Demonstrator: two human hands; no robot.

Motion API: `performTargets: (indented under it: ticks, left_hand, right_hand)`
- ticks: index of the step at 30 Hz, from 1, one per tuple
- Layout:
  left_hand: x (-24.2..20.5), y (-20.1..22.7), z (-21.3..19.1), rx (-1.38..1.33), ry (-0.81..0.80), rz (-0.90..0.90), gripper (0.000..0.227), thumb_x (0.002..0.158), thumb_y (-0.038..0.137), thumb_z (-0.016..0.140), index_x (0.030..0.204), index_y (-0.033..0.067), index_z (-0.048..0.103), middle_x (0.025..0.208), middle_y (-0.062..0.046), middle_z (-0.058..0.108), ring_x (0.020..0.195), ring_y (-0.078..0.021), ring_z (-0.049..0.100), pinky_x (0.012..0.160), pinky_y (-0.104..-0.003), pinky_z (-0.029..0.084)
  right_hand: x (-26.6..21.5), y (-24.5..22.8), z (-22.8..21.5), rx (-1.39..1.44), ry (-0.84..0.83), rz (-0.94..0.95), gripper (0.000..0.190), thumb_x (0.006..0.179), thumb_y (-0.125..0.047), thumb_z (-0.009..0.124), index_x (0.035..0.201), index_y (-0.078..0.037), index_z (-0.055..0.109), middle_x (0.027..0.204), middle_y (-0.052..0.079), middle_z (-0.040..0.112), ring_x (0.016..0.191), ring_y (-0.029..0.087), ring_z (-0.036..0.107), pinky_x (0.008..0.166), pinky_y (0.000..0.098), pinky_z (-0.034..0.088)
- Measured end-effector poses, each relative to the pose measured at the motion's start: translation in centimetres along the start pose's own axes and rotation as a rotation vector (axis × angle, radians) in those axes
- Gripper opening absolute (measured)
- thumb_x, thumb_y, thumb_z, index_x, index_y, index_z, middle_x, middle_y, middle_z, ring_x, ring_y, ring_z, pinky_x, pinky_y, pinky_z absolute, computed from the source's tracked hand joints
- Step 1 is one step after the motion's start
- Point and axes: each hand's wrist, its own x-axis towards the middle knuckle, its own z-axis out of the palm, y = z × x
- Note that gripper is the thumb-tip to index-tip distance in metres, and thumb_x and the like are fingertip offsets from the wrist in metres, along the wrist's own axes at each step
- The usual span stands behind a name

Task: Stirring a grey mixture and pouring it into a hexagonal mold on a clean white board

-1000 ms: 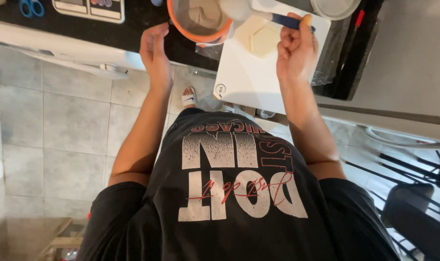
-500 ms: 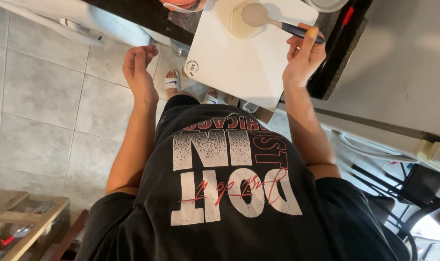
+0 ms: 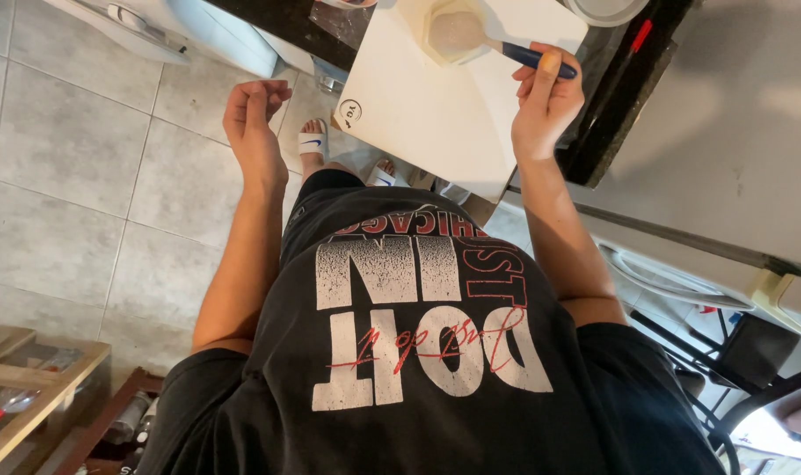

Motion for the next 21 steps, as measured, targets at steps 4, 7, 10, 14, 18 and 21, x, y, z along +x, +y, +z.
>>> performTargets:
  ticks: [4,7,10,14,18,21]
  left_hand:
    - [0.7,-0.7,-0.3,-0.042,-0.005,0.004,0.016,0.097,0.017,0.056,0.084,0.0085,0.062,0.092,-0.010,0.072,0.088,-0.0226,0.071,0.092,-0.034,0.059]
    - [0.6,0.0,-0.2,-0.023,-0.009,-0.019,0.015,0.096,0.017,0.057,0.083,0.0111,0.062,0.091,-0.008,0.072,0.086,-0.0211,0.070,0.093,-0.034,0.058]
    - [1.0,0.1,-0.1,-0.008,-0.012,-0.021,0.014,0.095,0.018,0.058,0.084,0.0116,0.063,0.090,-0.007,0.073,0.087,-0.0209,0.071,0.093,-0.035,0.058]
    - [1.7,-0.8,-0.7,-0.062,-0.032,-0.008,0.012,0.096,0.015,0.060,0.085,0.0103,0.063,0.089,-0.009,0.071,0.088,-0.0220,0.071,0.093,-0.036,0.060]
    - [2.0,0.4,-0.7,0.001,-0.037,-0.071,0.012,0.094,0.019,0.059,0.084,0.0129,0.061,0.094,-0.008,0.072,0.089,-0.0210,0.072,0.084,-0.029,0.055]
    - [2.7,0.3,-1.0,0.021,-0.059,-0.087,0.011,0.095,0.020,0.059,0.087,0.0151,0.062,0.096,-0.006,0.072,0.089,-0.0200,0.073,0.081,-0.029,0.054]
  right_hand:
    - [-0.3,-1.5,0.1,-0.163,-0.077,-0.129,0.040,0.113,-0.035,0.047,0.113,0.000,0.067,0.072,0.011,0.065,0.061,0.013,0.058,0.056,0.0257,0.046]
    - [-0.4,-1.0,-0.2,-0.098,-0.017,-0.085,0.041,0.111,-0.038,0.051,0.111,0.000,0.068,0.071,0.013,0.066,0.058,0.012,0.054,0.051,0.0247,0.040]
    - [0.3,0.6,-0.5,0.070,0.130,0.130,0.035,0.106,-0.036,0.053,0.105,-0.005,0.069,0.067,0.010,0.065,0.047,0.005,0.039,0.042,0.0199,0.024]
    - [1.6,1.8,-2.7,0.199,0.396,0.476,0.041,0.097,-0.038,0.059,0.101,0.000,0.075,0.062,0.008,0.064,0.045,0.006,0.043,0.038,0.0223,0.021]
    - [2.4,4.5,-5.5,0.542,0.528,0.825,0.038,0.099,-0.032,0.058,0.109,0.003,0.070,0.066,0.007,0.057,0.050,0.008,0.041,0.039,0.0214,0.021]
    - [2.6,4.4,-6.1,0.711,0.503,0.920,0.033,0.101,-0.031,0.058,0.109,-0.002,0.070,0.071,0.007,0.059,0.052,0.006,0.043,0.037,0.0180,0.022]
